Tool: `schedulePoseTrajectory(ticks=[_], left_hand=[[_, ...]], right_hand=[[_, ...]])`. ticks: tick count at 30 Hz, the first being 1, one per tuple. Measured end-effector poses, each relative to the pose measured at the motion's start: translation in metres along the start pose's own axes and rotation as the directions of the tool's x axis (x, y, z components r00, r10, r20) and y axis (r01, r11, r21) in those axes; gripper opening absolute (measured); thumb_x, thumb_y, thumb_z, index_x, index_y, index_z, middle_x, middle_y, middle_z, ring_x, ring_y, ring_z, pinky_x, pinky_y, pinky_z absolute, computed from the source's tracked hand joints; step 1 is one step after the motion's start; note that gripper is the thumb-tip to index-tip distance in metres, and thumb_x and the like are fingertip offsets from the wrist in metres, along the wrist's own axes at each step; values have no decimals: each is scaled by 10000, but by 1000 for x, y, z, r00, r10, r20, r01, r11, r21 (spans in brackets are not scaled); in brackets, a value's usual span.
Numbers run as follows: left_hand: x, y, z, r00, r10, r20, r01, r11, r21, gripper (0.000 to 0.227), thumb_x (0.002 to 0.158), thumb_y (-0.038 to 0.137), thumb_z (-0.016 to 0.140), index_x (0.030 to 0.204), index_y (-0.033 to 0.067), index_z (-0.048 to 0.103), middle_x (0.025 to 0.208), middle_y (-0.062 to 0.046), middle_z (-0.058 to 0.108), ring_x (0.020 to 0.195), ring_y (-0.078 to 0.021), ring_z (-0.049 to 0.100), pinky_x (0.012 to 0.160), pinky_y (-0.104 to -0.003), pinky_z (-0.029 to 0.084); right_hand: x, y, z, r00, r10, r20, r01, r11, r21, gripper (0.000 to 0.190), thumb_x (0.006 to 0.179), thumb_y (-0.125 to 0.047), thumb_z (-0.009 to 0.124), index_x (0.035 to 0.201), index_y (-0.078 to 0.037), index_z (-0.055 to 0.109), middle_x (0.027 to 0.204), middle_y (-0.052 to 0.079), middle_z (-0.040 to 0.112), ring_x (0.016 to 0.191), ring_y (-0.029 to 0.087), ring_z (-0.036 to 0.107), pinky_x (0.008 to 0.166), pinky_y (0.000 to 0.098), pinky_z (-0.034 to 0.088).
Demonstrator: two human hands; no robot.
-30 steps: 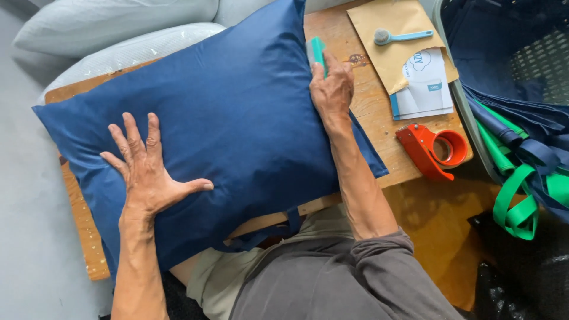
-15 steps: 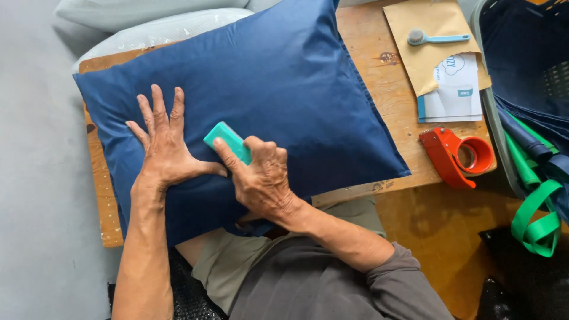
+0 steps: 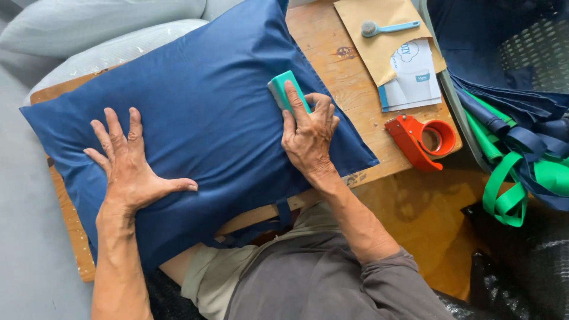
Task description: Brushing the surface of a blue fabric bag with a small green brush to remove lint or dust.
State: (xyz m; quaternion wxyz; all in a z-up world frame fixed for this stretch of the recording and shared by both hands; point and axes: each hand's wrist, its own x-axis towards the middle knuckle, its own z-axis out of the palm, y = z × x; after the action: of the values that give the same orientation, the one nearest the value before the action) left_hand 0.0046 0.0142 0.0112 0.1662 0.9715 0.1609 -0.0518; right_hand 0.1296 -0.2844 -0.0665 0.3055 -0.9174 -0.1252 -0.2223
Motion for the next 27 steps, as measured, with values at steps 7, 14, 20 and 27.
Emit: schedulePoseTrajectory(ticks=[7, 14, 20, 27], left_hand=[[-2, 3, -2, 1000, -1, -4, 1, 1000, 13, 1688, 322, 735, 850, 1641, 327, -120, 1687, -87, -255, 1516, -413, -271, 1131, -787, -87], [-2, 9, -3, 1000, -8, 6, 8, 1000, -2, 1659, 345, 719, 843, 1633, 355, -136, 1685, -65, -272, 1518, -408, -282, 1128, -782, -110], [-4, 10, -5, 999, -29, 22, 28, 1000, 7, 1652, 343, 727, 823, 1625, 359, -151, 1678, -68, -289, 1514, -404, -291, 1129, -775, -111], [-5, 11, -7, 999, -32, 38, 32, 1000, 0, 1646, 364, 724, 831, 1627, 352, -157, 1673, -72, -296, 1507, -391, -308, 1134, -756, -135]], right_hand=[[16, 54, 20, 977, 200, 74, -203, 979, 23, 564, 951, -327, 681, 1479, -436, 515, 1165, 85, 469, 1073, 339, 550, 860, 580, 472], [37, 73, 16, 821, 408, 399, -470, 880, 70, 526, 932, -386, 555, 1449, -481, 536, 1076, 55, 538, 1117, 258, 563, 993, 521, 408], [50, 95, 6, 884, 339, 322, -415, 887, 205, 557, 955, -276, 567, 1502, -230, 477, 1289, 176, 592, 1192, 354, 538, 1042, 436, 433], [52, 78, 33, 915, 266, 304, -336, 919, 208, 487, 952, -331, 572, 1439, -353, 583, 964, 166, 572, 999, 317, 601, 980, 371, 487]])
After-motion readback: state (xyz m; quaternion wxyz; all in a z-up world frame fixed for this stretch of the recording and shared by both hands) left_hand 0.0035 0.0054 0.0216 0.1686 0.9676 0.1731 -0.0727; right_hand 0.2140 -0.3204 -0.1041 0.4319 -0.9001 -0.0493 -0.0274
